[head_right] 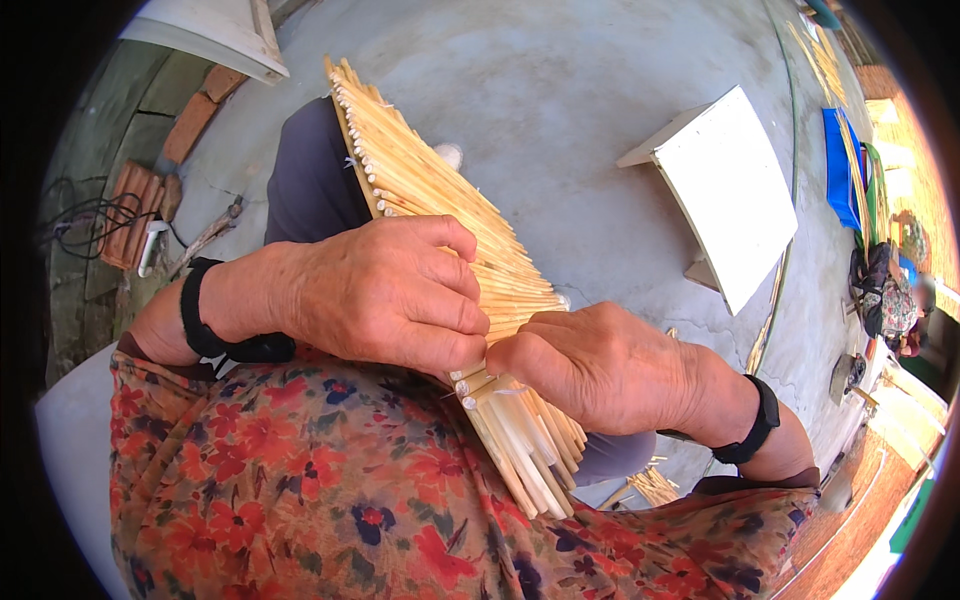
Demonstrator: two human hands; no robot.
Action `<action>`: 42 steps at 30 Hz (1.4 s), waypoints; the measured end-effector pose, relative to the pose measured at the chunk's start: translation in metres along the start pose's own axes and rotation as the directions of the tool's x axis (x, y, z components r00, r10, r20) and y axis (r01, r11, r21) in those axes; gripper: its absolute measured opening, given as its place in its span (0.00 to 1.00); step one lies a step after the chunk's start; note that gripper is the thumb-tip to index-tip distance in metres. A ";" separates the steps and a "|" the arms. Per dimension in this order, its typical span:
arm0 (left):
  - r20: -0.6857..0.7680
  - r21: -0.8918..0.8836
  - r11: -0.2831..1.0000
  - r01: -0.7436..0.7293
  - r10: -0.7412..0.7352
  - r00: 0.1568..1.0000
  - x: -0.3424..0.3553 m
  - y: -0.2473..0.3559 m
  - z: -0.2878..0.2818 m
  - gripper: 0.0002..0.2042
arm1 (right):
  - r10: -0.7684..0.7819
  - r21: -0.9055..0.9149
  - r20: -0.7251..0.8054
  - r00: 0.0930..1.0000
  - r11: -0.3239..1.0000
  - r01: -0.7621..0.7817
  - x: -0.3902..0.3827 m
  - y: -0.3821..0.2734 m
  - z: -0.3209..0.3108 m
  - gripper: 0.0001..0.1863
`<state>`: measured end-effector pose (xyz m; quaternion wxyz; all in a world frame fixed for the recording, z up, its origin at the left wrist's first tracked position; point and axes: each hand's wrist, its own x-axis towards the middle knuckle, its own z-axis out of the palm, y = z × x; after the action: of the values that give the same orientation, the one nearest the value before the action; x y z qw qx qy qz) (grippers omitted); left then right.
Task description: Weave together individual straw/bamboo sticks using white thread to create a mat.
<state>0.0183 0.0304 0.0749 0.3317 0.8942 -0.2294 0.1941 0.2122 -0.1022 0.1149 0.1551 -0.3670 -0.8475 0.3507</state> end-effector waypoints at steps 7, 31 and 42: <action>-0.052 -0.005 1.000 -0.003 0.003 0.999 -0.003 -0.001 0.004 0.07 | -0.035 -0.047 -0.069 0.997 0.998 0.032 0.005 -0.002 0.006 0.12; -0.037 -0.027 0.999 0.033 -0.034 0.999 -0.006 -0.002 0.000 0.14 | 0.128 -0.185 -0.342 0.931 0.962 -0.200 0.015 -0.032 0.038 0.15; -0.018 -0.027 0.999 0.042 -0.042 0.999 0.032 -0.032 0.008 0.12 | 0.383 -0.105 -0.729 0.568 0.757 -0.645 -0.038 -0.050 -0.004 0.11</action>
<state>0.0637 0.0374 0.0692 0.3496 0.8926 -0.2099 0.1925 0.2147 -0.1520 0.1531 0.2667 -0.7231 -0.6340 0.0634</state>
